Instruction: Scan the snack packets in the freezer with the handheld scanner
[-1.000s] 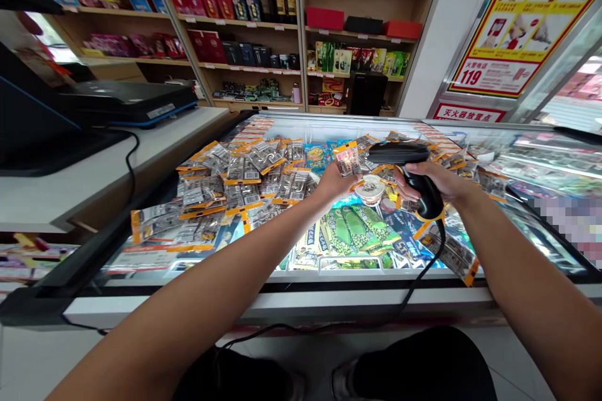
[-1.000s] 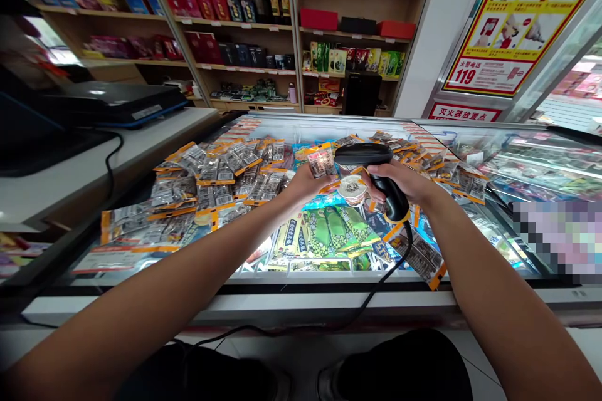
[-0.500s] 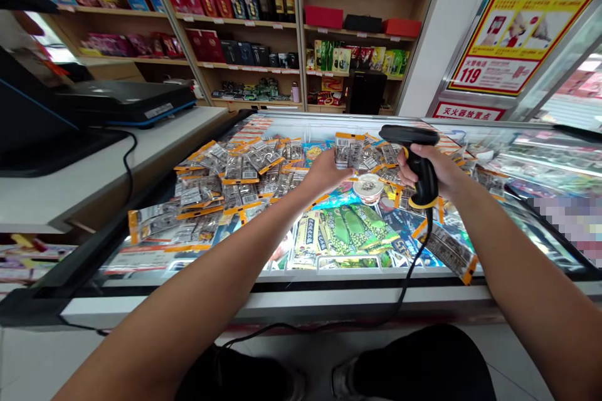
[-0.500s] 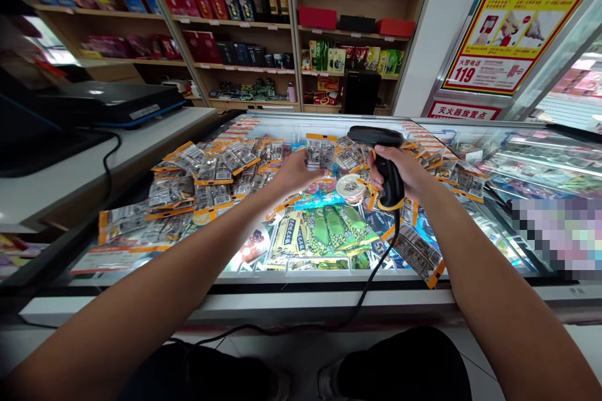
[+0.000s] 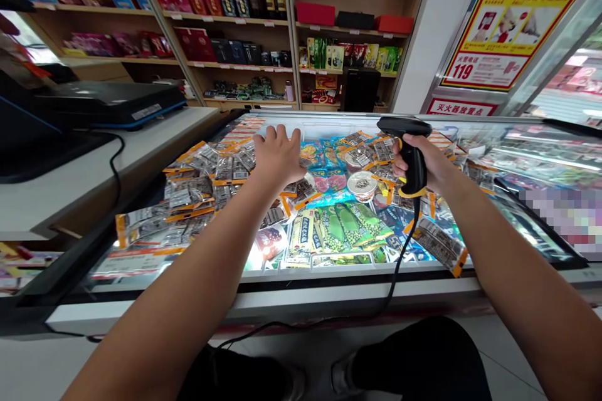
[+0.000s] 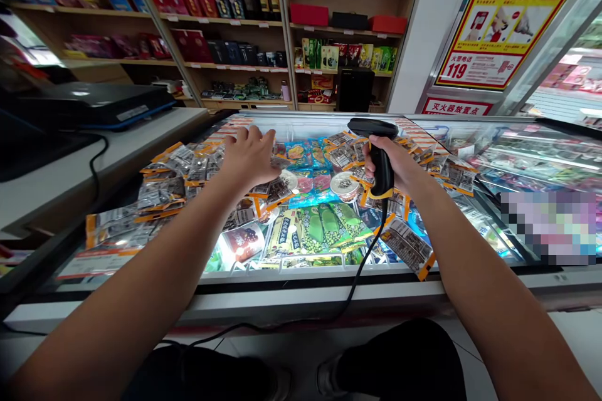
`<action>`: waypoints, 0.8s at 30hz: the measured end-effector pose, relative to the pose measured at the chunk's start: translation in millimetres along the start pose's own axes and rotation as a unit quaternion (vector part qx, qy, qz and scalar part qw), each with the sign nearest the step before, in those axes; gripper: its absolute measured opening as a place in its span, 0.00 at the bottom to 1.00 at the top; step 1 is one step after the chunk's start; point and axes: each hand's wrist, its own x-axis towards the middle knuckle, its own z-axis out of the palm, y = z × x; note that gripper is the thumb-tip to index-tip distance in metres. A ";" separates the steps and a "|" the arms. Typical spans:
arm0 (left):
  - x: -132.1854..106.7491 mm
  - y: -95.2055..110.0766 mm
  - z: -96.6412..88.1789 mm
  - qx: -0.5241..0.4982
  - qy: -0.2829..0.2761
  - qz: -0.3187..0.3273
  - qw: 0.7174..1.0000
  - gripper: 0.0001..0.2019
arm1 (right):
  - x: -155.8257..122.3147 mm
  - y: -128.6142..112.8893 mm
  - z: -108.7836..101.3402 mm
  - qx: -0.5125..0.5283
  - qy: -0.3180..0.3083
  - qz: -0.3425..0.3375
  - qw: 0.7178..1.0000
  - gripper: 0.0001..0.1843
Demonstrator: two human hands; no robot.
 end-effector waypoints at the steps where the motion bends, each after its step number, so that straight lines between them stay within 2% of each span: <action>1: -2.0 3.8 1.6 0.002 0.013 0.014 1.000 0.36 | 0.3 -0.3 -0.4 -0.003 0.003 0.001 1.000 0.18; 4: -6.7 23.7 5.2 0.001 0.021 0.065 0.998 0.29 | 0.4 -1.6 0.4 -0.005 0.012 0.005 1.000 0.19; 6: -5.8 43.9 8.6 -0.023 -0.018 0.107 0.994 0.28 | -0.5 -2.3 2.3 0.006 0.015 0.001 1.000 0.19; 10: 10.4 91.1 24.2 -0.110 -0.113 0.157 0.975 0.32 | -2.5 -2.0 6.1 0.029 0.013 -0.007 0.999 0.17; 14: 40.6 123.9 48.5 -0.144 -0.118 0.149 0.971 0.40 | -1.4 1.6 5.2 0.028 0.008 -0.003 1.000 0.16; 17: 57.8 130.4 62.2 -0.177 -0.122 0.146 0.966 0.39 | 0.8 4.1 2.7 0.028 0.010 -0.003 1.000 0.17; 19: 60.4 128.8 65.0 -0.186 -0.108 0.142 0.966 0.37 | 1.6 4.6 1.8 0.028 0.011 -0.003 1.000 0.17; 21: 55.9 125.0 62.7 -0.181 -0.087 0.139 0.970 0.35 | 1.6 4.6 1.9 0.027 0.012 -0.007 1.000 0.16; 24: 44.4 115.3 53.1 -0.174 -0.063 0.131 0.974 0.27 | 1.1 5.2 2.9 0.022 0.005 -0.009 1.000 0.17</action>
